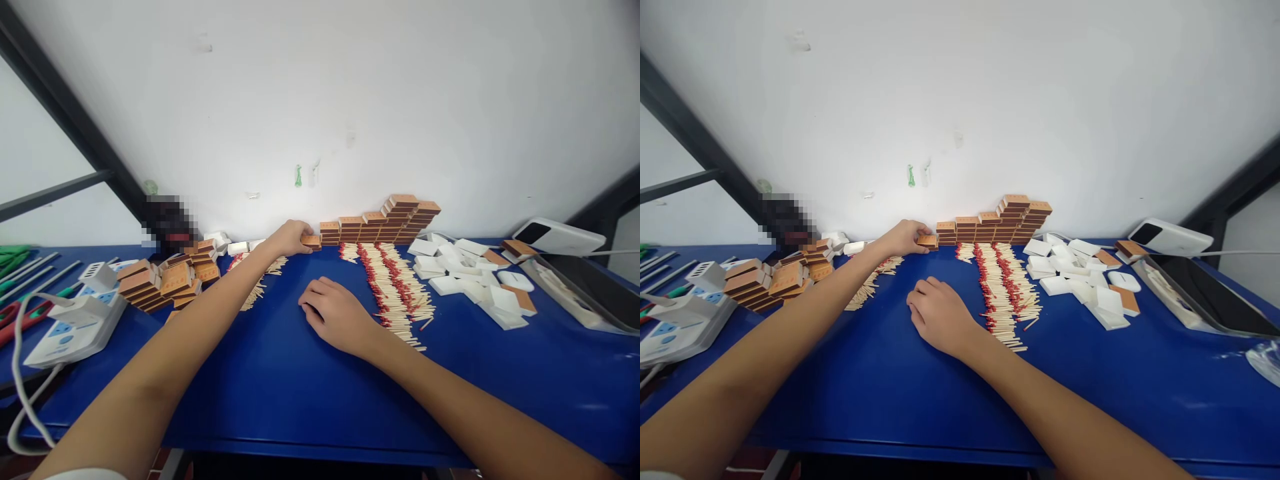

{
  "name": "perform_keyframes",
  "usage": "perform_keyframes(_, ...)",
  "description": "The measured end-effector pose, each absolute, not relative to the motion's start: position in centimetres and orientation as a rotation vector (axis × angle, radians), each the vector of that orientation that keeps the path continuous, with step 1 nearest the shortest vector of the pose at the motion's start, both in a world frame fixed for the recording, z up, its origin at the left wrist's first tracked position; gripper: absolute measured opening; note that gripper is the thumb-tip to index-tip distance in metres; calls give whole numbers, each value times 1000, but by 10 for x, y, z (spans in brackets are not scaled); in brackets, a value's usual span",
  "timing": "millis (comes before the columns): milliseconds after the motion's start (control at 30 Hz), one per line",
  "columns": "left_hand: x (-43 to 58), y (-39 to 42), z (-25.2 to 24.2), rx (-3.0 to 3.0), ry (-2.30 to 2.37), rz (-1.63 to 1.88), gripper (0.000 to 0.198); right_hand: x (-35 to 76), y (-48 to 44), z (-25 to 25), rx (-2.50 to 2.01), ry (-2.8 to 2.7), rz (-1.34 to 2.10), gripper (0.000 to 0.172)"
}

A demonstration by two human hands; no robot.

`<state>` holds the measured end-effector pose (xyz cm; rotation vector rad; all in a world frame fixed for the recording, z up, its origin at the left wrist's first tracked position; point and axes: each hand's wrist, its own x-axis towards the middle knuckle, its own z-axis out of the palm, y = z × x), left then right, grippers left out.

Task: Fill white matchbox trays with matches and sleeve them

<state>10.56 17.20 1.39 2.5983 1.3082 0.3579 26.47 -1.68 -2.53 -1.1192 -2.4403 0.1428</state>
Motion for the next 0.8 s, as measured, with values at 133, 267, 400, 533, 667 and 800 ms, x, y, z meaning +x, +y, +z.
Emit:
perform_keyframes(133, 108, 172, 13, 2625, 1322, 396, 46, 265, -17, -26, -1111, -2445, 133, 21)
perform_keyframes(267, 110, 173, 13, 2657, 1336, 452, 41, 265, -17, -26, -1102, -2442, 126, 22)
perform_keyframes(400, 112, 171, 14, 2689, 1332, 501, 41, 265, -17, -27, -1098, -2442, 132, 22)
perform_keyframes(533, 113, 169, 17, 2693, 1315, 517, 45, 266, -17, -26, -1104, -2441, 132, 22)
perform_keyframes(667, 113, 169, 21, 2699, 1302, 505, 51, 265, -17, -24, -1113, -2445, 143, 20)
perform_keyframes(800, 111, 169, 25, 2686, 1307, 477, 38, 265, -18, -23, -1123, -2452, 145, 21)
